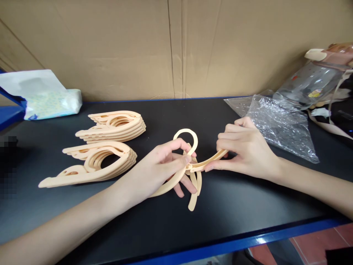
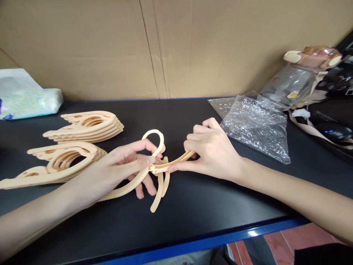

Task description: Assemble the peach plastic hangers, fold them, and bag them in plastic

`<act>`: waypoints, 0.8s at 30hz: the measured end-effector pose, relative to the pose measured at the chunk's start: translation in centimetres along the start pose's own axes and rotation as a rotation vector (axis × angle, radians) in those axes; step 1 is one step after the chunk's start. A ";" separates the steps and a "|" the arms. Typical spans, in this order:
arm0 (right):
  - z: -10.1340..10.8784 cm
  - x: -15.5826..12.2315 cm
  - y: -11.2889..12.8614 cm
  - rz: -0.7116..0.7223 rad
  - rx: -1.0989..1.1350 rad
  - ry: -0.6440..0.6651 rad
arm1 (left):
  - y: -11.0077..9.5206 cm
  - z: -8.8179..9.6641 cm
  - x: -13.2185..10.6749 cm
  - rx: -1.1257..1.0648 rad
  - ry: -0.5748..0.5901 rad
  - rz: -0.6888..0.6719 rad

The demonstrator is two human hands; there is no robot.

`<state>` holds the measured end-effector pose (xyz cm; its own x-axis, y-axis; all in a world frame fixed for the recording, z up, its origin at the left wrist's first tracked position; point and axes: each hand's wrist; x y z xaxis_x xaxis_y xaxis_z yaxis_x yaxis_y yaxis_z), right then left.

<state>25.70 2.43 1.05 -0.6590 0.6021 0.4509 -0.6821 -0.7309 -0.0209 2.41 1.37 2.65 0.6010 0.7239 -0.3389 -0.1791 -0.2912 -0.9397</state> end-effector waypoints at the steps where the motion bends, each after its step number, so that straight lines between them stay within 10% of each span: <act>1: 0.0 0.0 0.0 -0.006 0.014 0.007 | 0.0 -0.1 -0.1 0.020 -0.009 -0.008; 24: -0.4 0.0 1.0 -0.303 0.304 0.177 | 0.4 -0.4 -0.3 0.094 -0.128 -0.069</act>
<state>24.88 1.85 0.66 -0.5061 0.8295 0.2363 -0.7458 -0.5585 0.3632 2.52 0.80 2.36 0.5110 0.8157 -0.2712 -0.2167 -0.1830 -0.9589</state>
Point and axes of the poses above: each hand's wrist, its own x-axis towards the middle knuckle, its own z-axis out of the back of the hand, y = z × x, and after that the axes turned 1 degree about z, right-handed
